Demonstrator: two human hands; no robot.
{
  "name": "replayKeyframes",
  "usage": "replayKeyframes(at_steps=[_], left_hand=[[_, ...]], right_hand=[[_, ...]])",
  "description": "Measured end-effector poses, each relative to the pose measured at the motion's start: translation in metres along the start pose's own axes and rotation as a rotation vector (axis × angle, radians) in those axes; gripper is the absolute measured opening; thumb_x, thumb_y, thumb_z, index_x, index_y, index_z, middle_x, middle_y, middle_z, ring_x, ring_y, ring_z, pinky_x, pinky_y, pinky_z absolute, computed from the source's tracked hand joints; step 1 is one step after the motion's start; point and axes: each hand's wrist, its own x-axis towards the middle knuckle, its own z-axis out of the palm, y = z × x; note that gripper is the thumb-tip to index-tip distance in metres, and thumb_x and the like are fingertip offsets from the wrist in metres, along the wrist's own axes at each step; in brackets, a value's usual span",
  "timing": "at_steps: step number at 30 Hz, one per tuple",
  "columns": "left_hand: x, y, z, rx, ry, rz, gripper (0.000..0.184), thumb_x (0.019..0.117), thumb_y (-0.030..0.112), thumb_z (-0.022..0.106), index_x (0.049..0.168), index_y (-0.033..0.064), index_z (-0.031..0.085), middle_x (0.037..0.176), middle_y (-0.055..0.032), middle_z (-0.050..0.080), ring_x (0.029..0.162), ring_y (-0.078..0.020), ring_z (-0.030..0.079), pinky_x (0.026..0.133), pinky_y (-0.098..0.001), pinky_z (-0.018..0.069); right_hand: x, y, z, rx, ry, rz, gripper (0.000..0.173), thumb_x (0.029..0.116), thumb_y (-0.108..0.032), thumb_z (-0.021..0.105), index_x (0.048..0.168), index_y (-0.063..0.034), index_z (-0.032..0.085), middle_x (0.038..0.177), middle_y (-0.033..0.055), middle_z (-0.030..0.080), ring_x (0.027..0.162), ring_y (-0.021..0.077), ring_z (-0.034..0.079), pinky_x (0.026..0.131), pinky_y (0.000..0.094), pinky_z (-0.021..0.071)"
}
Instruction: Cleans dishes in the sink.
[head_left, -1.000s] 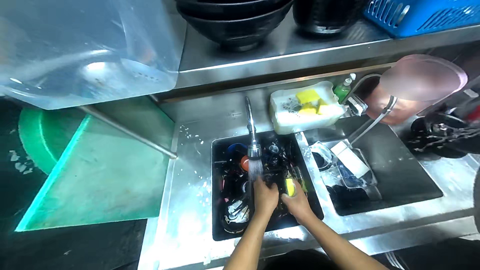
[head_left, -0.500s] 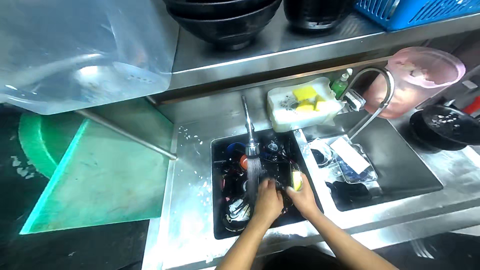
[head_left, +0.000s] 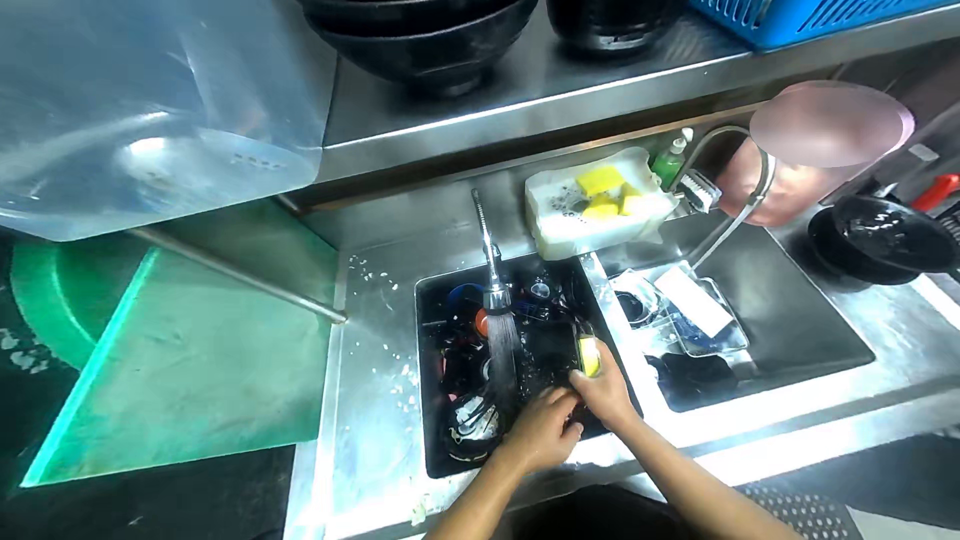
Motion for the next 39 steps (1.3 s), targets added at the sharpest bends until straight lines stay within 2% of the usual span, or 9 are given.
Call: replayKeyframes(at_steps=[4, 8, 16, 20, 25, 27, 31, 35, 39], left_hand=[[-0.002, -0.015, -0.005, 0.282, -0.05, -0.117, 0.037, 0.1045, 0.034, 0.052, 0.133, 0.014, 0.065, 0.138, -0.0089, 0.062, 0.136, -0.0283, 0.052, 0.114, -0.0496, 0.0428], [-0.005, 0.008, -0.009, 0.421, -0.069, -0.26, 0.039, 0.1025, 0.031, 0.055, 0.134, 0.0099, 0.064, 0.148, -0.0123, 0.055, 0.146, -0.034, 0.039, 0.12, -0.0542, 0.0325], [-0.006, -0.02, 0.034, 0.35, 0.345, -0.005, 0.028, 0.1042, 0.034, 0.053, 0.117, 0.0225, 0.075, 0.13, 0.0003, 0.069, 0.129, -0.0219, 0.06, 0.113, -0.0484, 0.0438], [-0.013, -0.038, 0.022, 0.542, 0.218, -0.163, 0.029, 0.1034, 0.027, 0.052, 0.116, 0.0141, 0.075, 0.151, -0.005, 0.056, 0.152, -0.0291, 0.033, 0.124, -0.061, 0.0201], [-0.007, -0.044, 0.013, 0.635, 0.289, -0.336, 0.058, 0.0924, 0.019, 0.066, 0.149, 0.0261, 0.055, 0.172, -0.0064, 0.018, 0.157, -0.0397, 0.012, 0.12, -0.0693, 0.0183], [-0.003, -0.046, 0.009, 0.6, 0.255, -0.362, 0.055, 0.091, 0.02, 0.068, 0.145, 0.0289, 0.06, 0.173, -0.0063, 0.014, 0.158, -0.0409, 0.008, 0.121, -0.0683, 0.0163], [-0.004, -0.046, 0.019, 0.49, 0.233, -0.298, 0.031, 0.0987, 0.012, 0.053, 0.123, 0.0171, 0.071, 0.167, -0.0026, 0.033, 0.155, -0.0343, 0.024, 0.119, -0.0558, 0.0325], [-0.016, -0.045, 0.031, 0.281, 0.165, -0.225, 0.038, 0.1073, 0.026, 0.044, 0.138, 0.0136, 0.063, 0.156, -0.0037, 0.05, 0.144, -0.0231, 0.046, 0.117, -0.0429, 0.0409], [-0.025, -0.052, 0.04, 0.281, 0.372, -0.189, 0.038, 0.1024, 0.022, 0.052, 0.137, 0.0185, 0.065, 0.134, -0.0085, 0.064, 0.127, -0.0257, 0.06, 0.106, -0.0425, 0.0511]], right_hand=[[-0.006, -0.005, 0.001, -0.114, -0.051, -0.059, 0.069, 0.0784, -0.019, 0.075, 0.144, -0.0144, 0.053, 0.128, 0.0096, 0.064, 0.11, 0.0193, 0.065, 0.092, 0.0428, 0.057], [-0.005, -0.002, 0.008, -0.179, -0.048, -0.087, 0.071, 0.0797, -0.02, 0.076, 0.146, -0.012, 0.052, 0.135, 0.0128, 0.061, 0.116, 0.0236, 0.063, 0.097, 0.0464, 0.0552], [-0.005, -0.003, 0.01, -0.179, 0.006, -0.114, 0.069, 0.0775, -0.018, 0.077, 0.142, -0.01, 0.055, 0.132, 0.0143, 0.061, 0.115, 0.0249, 0.063, 0.096, 0.0478, 0.0548], [-0.002, -0.007, 0.004, -0.219, 0.022, -0.147, 0.066, 0.0775, -0.015, 0.077, 0.14, -0.0118, 0.058, 0.137, 0.0121, 0.06, 0.118, 0.0257, 0.062, 0.096, 0.05, 0.055], [-0.002, -0.013, 0.005, -0.275, 0.036, -0.182, 0.068, 0.0785, -0.016, 0.077, 0.142, -0.0123, 0.055, 0.14, 0.0122, 0.057, 0.12, 0.0271, 0.061, 0.096, 0.0511, 0.0552], [-0.002, -0.013, 0.008, -0.29, 0.028, -0.192, 0.067, 0.0787, -0.017, 0.077, 0.142, -0.0123, 0.056, 0.141, 0.0121, 0.057, 0.122, 0.0274, 0.061, 0.096, 0.0516, 0.0552], [-0.001, -0.011, 0.009, -0.276, 0.056, -0.188, 0.064, 0.0796, -0.017, 0.077, 0.14, -0.0135, 0.057, 0.139, 0.0102, 0.058, 0.119, 0.0253, 0.062, 0.095, 0.0501, 0.0559], [-0.005, -0.004, 0.006, -0.318, 0.122, -0.184, 0.063, 0.0791, -0.018, 0.077, 0.139, -0.0122, 0.059, 0.137, 0.0119, 0.06, 0.119, 0.0276, 0.062, 0.096, 0.0523, 0.0552], [-0.003, 0.002, -0.001, -0.345, 0.156, -0.218, 0.062, 0.0785, -0.016, 0.078, 0.138, -0.0101, 0.059, 0.136, 0.0141, 0.06, 0.118, 0.0298, 0.062, 0.094, 0.0529, 0.0559]])
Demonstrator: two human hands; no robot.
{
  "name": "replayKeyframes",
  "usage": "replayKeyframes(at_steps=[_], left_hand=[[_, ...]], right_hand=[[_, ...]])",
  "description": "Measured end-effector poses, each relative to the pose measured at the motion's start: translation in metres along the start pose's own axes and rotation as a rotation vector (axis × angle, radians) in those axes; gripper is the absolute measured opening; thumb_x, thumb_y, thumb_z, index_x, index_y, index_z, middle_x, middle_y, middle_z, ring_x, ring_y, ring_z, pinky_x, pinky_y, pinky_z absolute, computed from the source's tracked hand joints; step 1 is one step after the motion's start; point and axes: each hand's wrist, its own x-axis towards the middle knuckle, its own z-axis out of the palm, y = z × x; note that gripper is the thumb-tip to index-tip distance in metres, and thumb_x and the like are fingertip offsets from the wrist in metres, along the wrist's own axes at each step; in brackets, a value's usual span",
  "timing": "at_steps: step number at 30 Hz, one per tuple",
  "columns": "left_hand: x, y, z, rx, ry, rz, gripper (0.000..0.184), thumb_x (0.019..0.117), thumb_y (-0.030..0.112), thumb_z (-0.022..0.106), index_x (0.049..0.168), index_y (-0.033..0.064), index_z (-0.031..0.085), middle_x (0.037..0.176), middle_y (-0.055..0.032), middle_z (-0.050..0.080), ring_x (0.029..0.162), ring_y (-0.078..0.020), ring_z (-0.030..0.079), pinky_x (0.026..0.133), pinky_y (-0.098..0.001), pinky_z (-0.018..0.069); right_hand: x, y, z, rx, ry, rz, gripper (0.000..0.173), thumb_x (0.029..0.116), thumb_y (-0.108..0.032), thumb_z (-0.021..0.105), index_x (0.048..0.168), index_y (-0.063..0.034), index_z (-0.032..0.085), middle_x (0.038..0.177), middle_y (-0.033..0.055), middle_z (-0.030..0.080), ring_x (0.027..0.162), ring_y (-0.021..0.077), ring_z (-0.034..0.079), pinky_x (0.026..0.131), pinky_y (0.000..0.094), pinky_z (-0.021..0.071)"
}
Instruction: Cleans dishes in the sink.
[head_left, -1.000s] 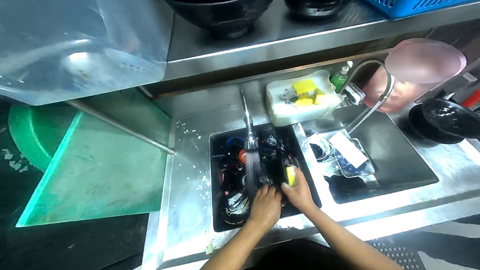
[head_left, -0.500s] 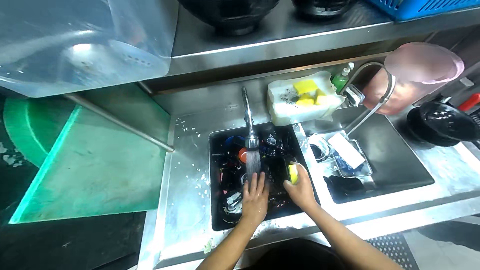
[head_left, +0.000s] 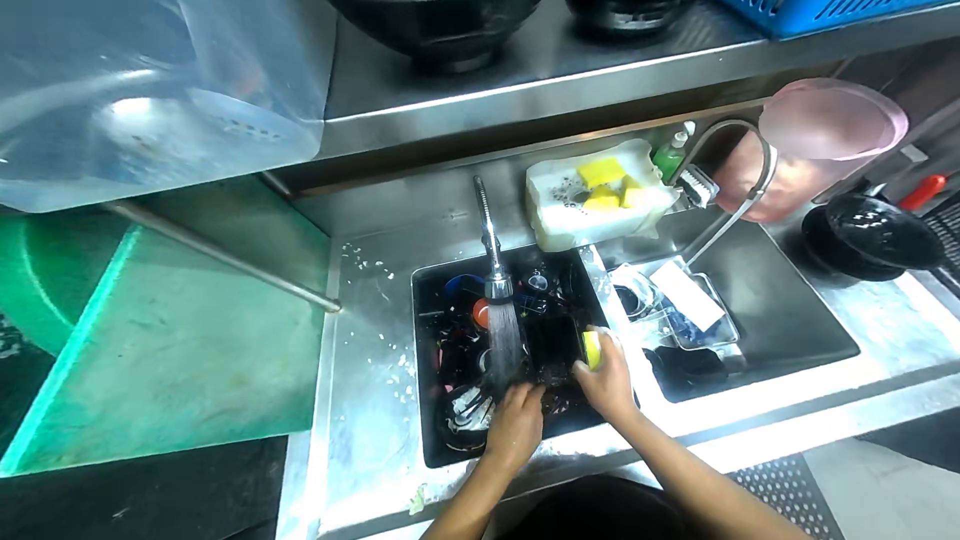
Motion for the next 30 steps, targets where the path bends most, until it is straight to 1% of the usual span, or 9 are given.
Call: replayKeyframes(at_steps=[5, 8, 11, 14, 20, 22, 24, 27, 30], left_hand=[[0.016, 0.004, -0.011, 0.089, -0.221, -0.227, 0.059, 0.101, 0.026, 0.051, 0.157, 0.0405, 0.04, 0.14, -0.0162, 0.056, 0.125, -0.0333, 0.059, 0.1, -0.051, 0.0528], [0.014, 0.01, -0.009, -0.012, -0.366, -0.237, 0.057, 0.1034, 0.029, 0.049, 0.159, 0.0381, 0.037, 0.144, -0.0117, 0.058, 0.129, -0.0317, 0.058, 0.106, -0.0547, 0.0493], [0.01, 0.008, -0.011, -0.109, -0.372, -0.255, 0.059, 0.1058, 0.032, 0.047, 0.162, 0.0384, 0.029, 0.143, -0.0086, 0.059, 0.123, -0.0288, 0.064, 0.101, -0.0536, 0.0535], [0.013, 0.004, -0.013, 0.002, -0.285, -0.253, 0.057, 0.1053, 0.029, 0.045, 0.16, 0.0399, 0.033, 0.139, -0.0097, 0.062, 0.123, -0.0298, 0.063, 0.101, -0.0525, 0.0526], [0.016, 0.013, -0.02, -0.061, -0.399, -0.328, 0.044, 0.1043, 0.034, 0.046, 0.147, 0.0249, 0.05, 0.124, -0.0085, 0.07, 0.115, -0.0281, 0.068, 0.098, -0.0531, 0.0542], [0.019, 0.01, -0.017, -0.201, -0.34, -0.34, 0.038, 0.1023, 0.032, 0.052, 0.135, 0.015, 0.059, 0.12, -0.0102, 0.069, 0.111, -0.0255, 0.068, 0.098, -0.0492, 0.0548], [0.023, 0.01, -0.016, -0.237, -0.205, -0.355, 0.037, 0.0966, 0.026, 0.058, 0.132, 0.0148, 0.063, 0.128, -0.0119, 0.063, 0.118, -0.0262, 0.063, 0.102, -0.0459, 0.0529], [0.036, 0.014, -0.019, -0.095, -0.242, -0.4, 0.072, 0.087, 0.024, 0.065, 0.154, 0.0386, 0.044, 0.152, -0.0138, 0.047, 0.134, -0.0355, 0.051, 0.105, -0.0528, 0.0495], [0.04, 0.019, -0.012, -0.126, -0.383, -0.411, 0.076, 0.0899, 0.028, 0.065, 0.159, 0.0322, 0.034, 0.149, -0.0145, 0.052, 0.13, -0.0344, 0.058, 0.103, -0.0565, 0.0516]], right_hand=[[0.0, -0.006, 0.001, -0.018, -0.036, -0.019, 0.063, 0.0786, -0.017, 0.077, 0.139, -0.0118, 0.059, 0.138, 0.0129, 0.059, 0.119, 0.0291, 0.062, 0.095, 0.0525, 0.0561], [0.004, -0.01, -0.003, -0.033, -0.054, -0.02, 0.064, 0.0805, -0.019, 0.077, 0.141, -0.0103, 0.058, 0.14, 0.0152, 0.058, 0.121, 0.0309, 0.062, 0.097, 0.0533, 0.055], [0.005, -0.009, -0.005, -0.023, -0.03, -0.027, 0.065, 0.0798, -0.018, 0.078, 0.141, -0.0101, 0.058, 0.138, 0.0159, 0.059, 0.117, 0.0312, 0.064, 0.095, 0.0533, 0.0561], [0.004, -0.009, -0.007, -0.025, -0.031, -0.017, 0.065, 0.0806, -0.019, 0.077, 0.142, -0.011, 0.056, 0.138, 0.0161, 0.058, 0.117, 0.0309, 0.063, 0.094, 0.0528, 0.0565], [0.0, -0.014, 0.0, -0.075, -0.057, -0.047, 0.06, 0.0804, -0.019, 0.077, 0.138, -0.0113, 0.06, 0.138, 0.0128, 0.06, 0.12, 0.0286, 0.063, 0.097, 0.0512, 0.0559], [-0.002, -0.013, 0.0, -0.074, -0.082, -0.034, 0.06, 0.0821, -0.02, 0.076, 0.139, -0.0117, 0.06, 0.141, 0.0128, 0.059, 0.124, 0.0278, 0.061, 0.1, 0.0492, 0.0549], [-0.004, -0.012, 0.001, -0.07, -0.089, -0.029, 0.06, 0.0822, -0.019, 0.076, 0.14, -0.0116, 0.059, 0.141, 0.0141, 0.058, 0.124, 0.0283, 0.061, 0.1, 0.0485, 0.055], [-0.006, -0.012, 0.002, -0.056, -0.108, -0.044, 0.061, 0.0818, -0.019, 0.076, 0.141, -0.0131, 0.059, 0.142, 0.0122, 0.057, 0.125, 0.0266, 0.06, 0.101, 0.047, 0.0545], [-0.005, -0.015, 0.003, -0.028, -0.096, -0.076, 0.061, 0.0818, -0.018, 0.076, 0.14, -0.0123, 0.059, 0.143, 0.0118, 0.057, 0.127, 0.0265, 0.059, 0.102, 0.0472, 0.0541]])
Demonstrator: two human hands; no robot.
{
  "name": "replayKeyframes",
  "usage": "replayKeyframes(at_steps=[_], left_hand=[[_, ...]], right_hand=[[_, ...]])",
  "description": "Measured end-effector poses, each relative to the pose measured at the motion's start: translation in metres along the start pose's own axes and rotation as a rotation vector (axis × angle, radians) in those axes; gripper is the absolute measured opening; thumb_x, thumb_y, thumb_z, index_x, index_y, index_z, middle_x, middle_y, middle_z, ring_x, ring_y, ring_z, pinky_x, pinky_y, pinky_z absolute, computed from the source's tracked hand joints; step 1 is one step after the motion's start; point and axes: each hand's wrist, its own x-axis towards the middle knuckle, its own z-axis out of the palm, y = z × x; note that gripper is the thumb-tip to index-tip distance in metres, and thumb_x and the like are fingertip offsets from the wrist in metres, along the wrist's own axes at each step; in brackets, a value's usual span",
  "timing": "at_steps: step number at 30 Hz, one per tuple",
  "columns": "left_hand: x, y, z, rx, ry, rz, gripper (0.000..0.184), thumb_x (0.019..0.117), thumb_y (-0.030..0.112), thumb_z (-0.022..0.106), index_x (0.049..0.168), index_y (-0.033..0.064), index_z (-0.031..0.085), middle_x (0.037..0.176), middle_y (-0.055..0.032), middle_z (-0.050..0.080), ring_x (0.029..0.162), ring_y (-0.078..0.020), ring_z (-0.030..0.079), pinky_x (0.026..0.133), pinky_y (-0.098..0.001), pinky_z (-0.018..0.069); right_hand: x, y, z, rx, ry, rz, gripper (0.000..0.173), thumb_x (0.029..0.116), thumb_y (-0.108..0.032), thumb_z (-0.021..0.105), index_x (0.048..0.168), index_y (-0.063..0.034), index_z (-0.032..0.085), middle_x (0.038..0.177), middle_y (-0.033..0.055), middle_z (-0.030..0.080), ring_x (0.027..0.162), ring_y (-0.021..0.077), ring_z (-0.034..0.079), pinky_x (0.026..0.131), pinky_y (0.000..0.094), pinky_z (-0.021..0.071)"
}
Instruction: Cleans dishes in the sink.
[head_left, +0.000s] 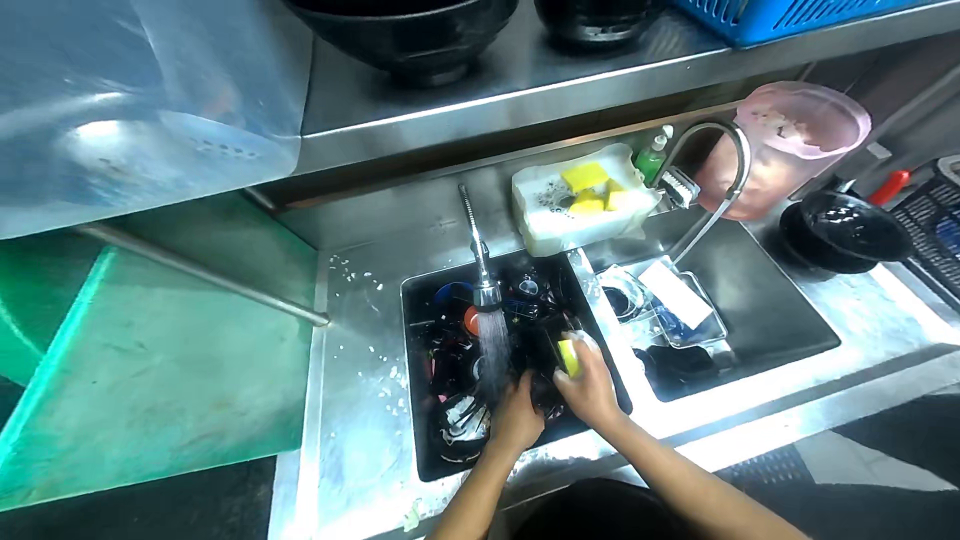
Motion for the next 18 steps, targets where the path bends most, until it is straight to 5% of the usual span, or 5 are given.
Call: replayKeyframes(at_steps=[4, 7, 12, 16, 18], left_hand=[[-0.003, 0.003, 0.012, -0.213, -0.163, 0.03, 0.075, 0.096, 0.03, 0.064, 0.16, 0.024, 0.027, 0.134, -0.0114, 0.064, 0.121, -0.0281, 0.065, 0.103, -0.0531, 0.0531], [-0.005, 0.005, 0.013, -0.343, -0.035, 0.057, 0.067, 0.0933, 0.025, 0.068, 0.153, 0.0187, 0.038, 0.134, -0.012, 0.064, 0.118, -0.0253, 0.067, 0.101, -0.0487, 0.0557], [-0.003, 0.007, 0.01, -0.111, -0.005, 0.057, 0.069, 0.0965, 0.034, 0.061, 0.16, 0.0294, 0.034, 0.155, -0.0165, 0.044, 0.131, -0.032, 0.058, 0.105, -0.0527, 0.0518], [0.001, -0.004, 0.016, -0.152, 0.011, 0.054, 0.059, 0.0977, 0.031, 0.059, 0.154, 0.0267, 0.043, 0.145, -0.0142, 0.056, 0.126, -0.0298, 0.062, 0.104, -0.0524, 0.0522], [0.002, -0.007, 0.017, -0.189, 0.082, 0.077, 0.069, 0.0952, 0.028, 0.061, 0.159, 0.0301, 0.035, 0.147, -0.0124, 0.054, 0.124, -0.0274, 0.063, 0.102, -0.0503, 0.0538]], right_hand=[[0.002, 0.005, -0.002, 0.01, 0.067, -0.058, 0.059, 0.081, -0.016, 0.076, 0.138, -0.0104, 0.061, 0.143, 0.0129, 0.058, 0.128, 0.0282, 0.059, 0.102, 0.0493, 0.0543], [0.001, 0.009, -0.004, -0.005, 0.06, -0.052, 0.06, 0.0809, -0.017, 0.076, 0.138, -0.0091, 0.06, 0.144, 0.014, 0.057, 0.132, 0.0298, 0.056, 0.105, 0.051, 0.0522], [0.0, 0.004, -0.001, -0.02, 0.065, -0.071, 0.059, 0.0809, -0.017, 0.076, 0.137, -0.0086, 0.061, 0.144, 0.0139, 0.057, 0.134, 0.0296, 0.054, 0.107, 0.0499, 0.051], [0.001, 0.001, -0.001, 0.008, 0.061, -0.088, 0.059, 0.0808, -0.017, 0.076, 0.138, -0.0098, 0.061, 0.144, 0.0131, 0.057, 0.133, 0.0279, 0.055, 0.106, 0.0475, 0.052], [0.0, 0.001, 0.0, 0.014, 0.075, -0.095, 0.059, 0.0803, -0.016, 0.076, 0.137, -0.0095, 0.061, 0.143, 0.0134, 0.057, 0.133, 0.0279, 0.056, 0.105, 0.047, 0.0523]])
